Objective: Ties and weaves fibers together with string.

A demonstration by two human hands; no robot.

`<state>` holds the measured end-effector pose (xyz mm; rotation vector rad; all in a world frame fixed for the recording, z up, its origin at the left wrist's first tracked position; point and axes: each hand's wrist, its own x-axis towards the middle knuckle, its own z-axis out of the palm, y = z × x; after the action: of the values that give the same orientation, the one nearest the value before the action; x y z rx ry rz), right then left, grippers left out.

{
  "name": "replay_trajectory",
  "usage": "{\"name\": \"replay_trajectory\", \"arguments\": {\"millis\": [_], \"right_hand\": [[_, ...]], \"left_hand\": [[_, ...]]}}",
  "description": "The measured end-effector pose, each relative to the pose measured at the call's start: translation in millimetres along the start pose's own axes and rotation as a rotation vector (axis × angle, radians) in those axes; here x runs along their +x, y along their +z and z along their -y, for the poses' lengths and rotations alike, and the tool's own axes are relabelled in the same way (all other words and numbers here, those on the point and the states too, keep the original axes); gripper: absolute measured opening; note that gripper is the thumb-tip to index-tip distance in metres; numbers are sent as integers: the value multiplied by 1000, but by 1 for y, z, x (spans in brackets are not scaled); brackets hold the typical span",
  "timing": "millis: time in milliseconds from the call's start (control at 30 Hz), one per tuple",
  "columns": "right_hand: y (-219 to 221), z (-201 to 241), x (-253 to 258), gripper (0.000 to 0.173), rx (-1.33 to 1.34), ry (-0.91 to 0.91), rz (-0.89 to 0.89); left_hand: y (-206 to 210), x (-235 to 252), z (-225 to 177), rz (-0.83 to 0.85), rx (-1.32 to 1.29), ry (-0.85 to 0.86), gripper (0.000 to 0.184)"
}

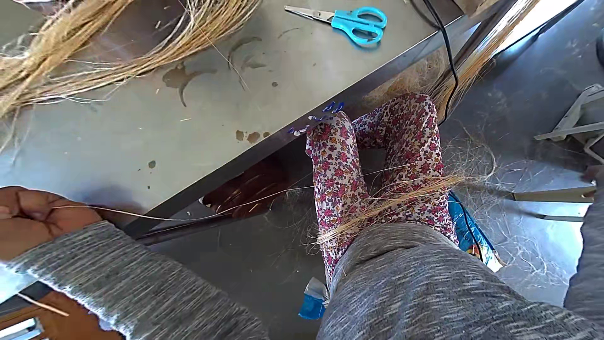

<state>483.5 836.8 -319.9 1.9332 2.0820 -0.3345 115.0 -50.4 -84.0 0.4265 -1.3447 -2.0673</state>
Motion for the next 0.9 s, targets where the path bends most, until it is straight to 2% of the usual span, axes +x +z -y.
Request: {"name": "replay_trajectory", "arguments": {"millis": [67, 100, 167, 233, 300, 333, 433, 467, 533, 600, 667, 800, 900], "right_hand": [[-16, 77, -69, 51, -276, -119, 41], [-21, 111, -107, 52, -328, -191, 48], [-31, 171, -192, 49, -374, -358, 56], [-38, 214, -268, 39, -352, -595, 75], [-44, 239, -337, 33, -253, -915, 130], [-43, 247, -366, 29, -165, -1106, 146], [-30, 273, -442, 21, 204, -1698, 248], [-26, 284, -465, 20, 318, -1843, 309], [-20, 309, -509, 17, 503, -2004, 519], [-14, 333, -552, 15, 617, -2074, 792], [-4, 354, -592, 18, 602, -2054, 1032], [32, 372, -658, 36, 254, -1728, 1281], [79, 379, -681, 59, 235, -1636, 1442]], "left_hand": [[0, 0, 1, -15, -51, 10, 34], [0, 0, 0, -7, -87, 6, 32], [0, 2, -3, 16, -122, -27, 29], [-3, 11, 0, 7, -86, -39, 30], [-26, 37, 11, 135, -68, -26, 32], [-47, 56, 17, 285, -60, -13, 33], [-39, 54, 17, 177, -55, 28, 36], [-33, 50, 17, 149, -74, 37, 35], [-26, 45, 18, 101, -87, 50, 31], [-21, 42, 18, 52, -96, 63, 24], [-21, 42, 20, 36, -107, 85, 19], [-18, 41, 22, 13, -116, 102, 18], [-15, 38, 22, 3, -132, 100, 17]]}}
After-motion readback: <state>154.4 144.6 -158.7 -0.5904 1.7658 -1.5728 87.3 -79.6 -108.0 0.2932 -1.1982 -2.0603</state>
